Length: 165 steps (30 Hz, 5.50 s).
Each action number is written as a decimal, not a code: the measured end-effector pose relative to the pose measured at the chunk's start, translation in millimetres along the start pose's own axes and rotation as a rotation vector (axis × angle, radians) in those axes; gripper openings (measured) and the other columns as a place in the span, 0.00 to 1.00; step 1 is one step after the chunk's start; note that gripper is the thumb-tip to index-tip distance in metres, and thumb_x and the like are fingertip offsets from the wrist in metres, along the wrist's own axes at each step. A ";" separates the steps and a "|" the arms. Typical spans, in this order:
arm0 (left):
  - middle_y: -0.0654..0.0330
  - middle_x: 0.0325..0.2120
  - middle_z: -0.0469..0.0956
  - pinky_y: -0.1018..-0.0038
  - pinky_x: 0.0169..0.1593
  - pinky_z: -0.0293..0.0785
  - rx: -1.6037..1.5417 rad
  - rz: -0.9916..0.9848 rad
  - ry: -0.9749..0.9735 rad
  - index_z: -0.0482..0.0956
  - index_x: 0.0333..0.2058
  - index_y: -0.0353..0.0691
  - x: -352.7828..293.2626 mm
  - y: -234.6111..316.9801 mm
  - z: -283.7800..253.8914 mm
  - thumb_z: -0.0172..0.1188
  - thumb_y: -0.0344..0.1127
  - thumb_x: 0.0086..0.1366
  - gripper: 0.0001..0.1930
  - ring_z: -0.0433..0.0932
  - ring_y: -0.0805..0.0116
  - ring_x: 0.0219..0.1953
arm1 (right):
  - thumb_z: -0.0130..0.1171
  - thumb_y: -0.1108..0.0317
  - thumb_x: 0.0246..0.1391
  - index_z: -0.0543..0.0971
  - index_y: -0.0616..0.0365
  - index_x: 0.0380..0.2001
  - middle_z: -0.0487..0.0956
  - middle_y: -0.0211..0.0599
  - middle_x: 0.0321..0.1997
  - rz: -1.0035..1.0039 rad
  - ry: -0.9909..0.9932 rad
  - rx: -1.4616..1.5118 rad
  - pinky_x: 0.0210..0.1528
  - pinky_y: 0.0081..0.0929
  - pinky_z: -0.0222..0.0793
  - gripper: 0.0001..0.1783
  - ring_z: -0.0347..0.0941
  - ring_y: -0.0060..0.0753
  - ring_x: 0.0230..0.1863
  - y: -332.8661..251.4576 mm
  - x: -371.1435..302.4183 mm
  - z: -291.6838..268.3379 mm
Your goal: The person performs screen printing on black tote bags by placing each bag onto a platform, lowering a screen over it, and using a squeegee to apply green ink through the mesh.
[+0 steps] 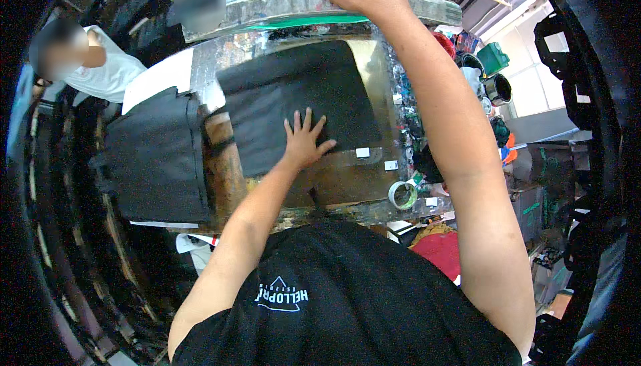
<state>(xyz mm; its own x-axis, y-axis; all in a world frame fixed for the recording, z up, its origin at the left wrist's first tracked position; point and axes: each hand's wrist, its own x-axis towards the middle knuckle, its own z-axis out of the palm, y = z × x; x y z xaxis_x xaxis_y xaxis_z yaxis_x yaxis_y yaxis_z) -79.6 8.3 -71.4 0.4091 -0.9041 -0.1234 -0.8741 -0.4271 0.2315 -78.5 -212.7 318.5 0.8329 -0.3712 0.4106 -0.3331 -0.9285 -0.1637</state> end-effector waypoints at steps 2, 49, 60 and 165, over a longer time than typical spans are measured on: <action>0.46 0.77 0.42 0.28 0.72 0.33 0.023 0.074 -0.014 0.57 0.75 0.61 31.3 -12.5 -2.4 0.48 0.76 0.65 0.45 0.38 0.32 0.77 | 0.41 0.26 0.64 0.83 0.61 0.41 0.85 0.51 0.38 -0.036 0.109 -0.096 0.60 0.58 0.67 0.44 0.82 0.50 0.45 0.9 1.5 5.9; 0.27 0.69 0.54 0.47 0.73 0.59 -2.386 -0.357 0.495 0.43 0.72 0.25 -113.9 -24.3 -244.4 0.48 0.85 0.56 0.68 0.64 0.37 0.69 | 0.61 0.38 0.56 0.80 0.54 0.48 0.79 0.42 0.44 -0.104 0.123 -0.171 0.53 0.50 0.59 0.31 0.74 0.46 0.51 -20.8 -158.0 63.2; 0.44 0.70 0.59 0.50 0.66 0.67 -2.037 -0.771 0.093 0.49 0.75 0.42 -149.7 -52.0 -55.1 0.38 0.87 0.60 0.60 0.65 0.44 0.68 | 0.71 0.66 0.44 0.71 0.47 0.55 0.76 0.37 0.46 -0.101 -0.365 -0.158 0.54 0.54 0.61 0.33 0.72 0.43 0.54 2.9 -247.3 187.2; 0.53 0.29 0.80 0.60 0.43 0.75 0.115 0.116 0.258 0.81 0.29 0.37 56.4 -76.7 -83.9 0.64 0.72 0.55 0.36 0.80 0.52 0.36 | 0.72 0.64 0.45 0.84 0.45 0.41 0.83 0.34 0.40 0.009 -0.436 -0.105 0.60 0.59 0.63 0.17 0.80 0.40 0.50 93.7 -202.1 270.5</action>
<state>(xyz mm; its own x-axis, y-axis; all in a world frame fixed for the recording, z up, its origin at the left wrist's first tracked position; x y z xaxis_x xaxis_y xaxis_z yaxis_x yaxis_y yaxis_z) 32.5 -11.0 -15.1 0.3447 -0.9266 0.1506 -0.9369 -0.3296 0.1167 -158.4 -224.8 -22.5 0.9306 -0.3660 -0.0109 -0.3659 -0.9284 -0.0641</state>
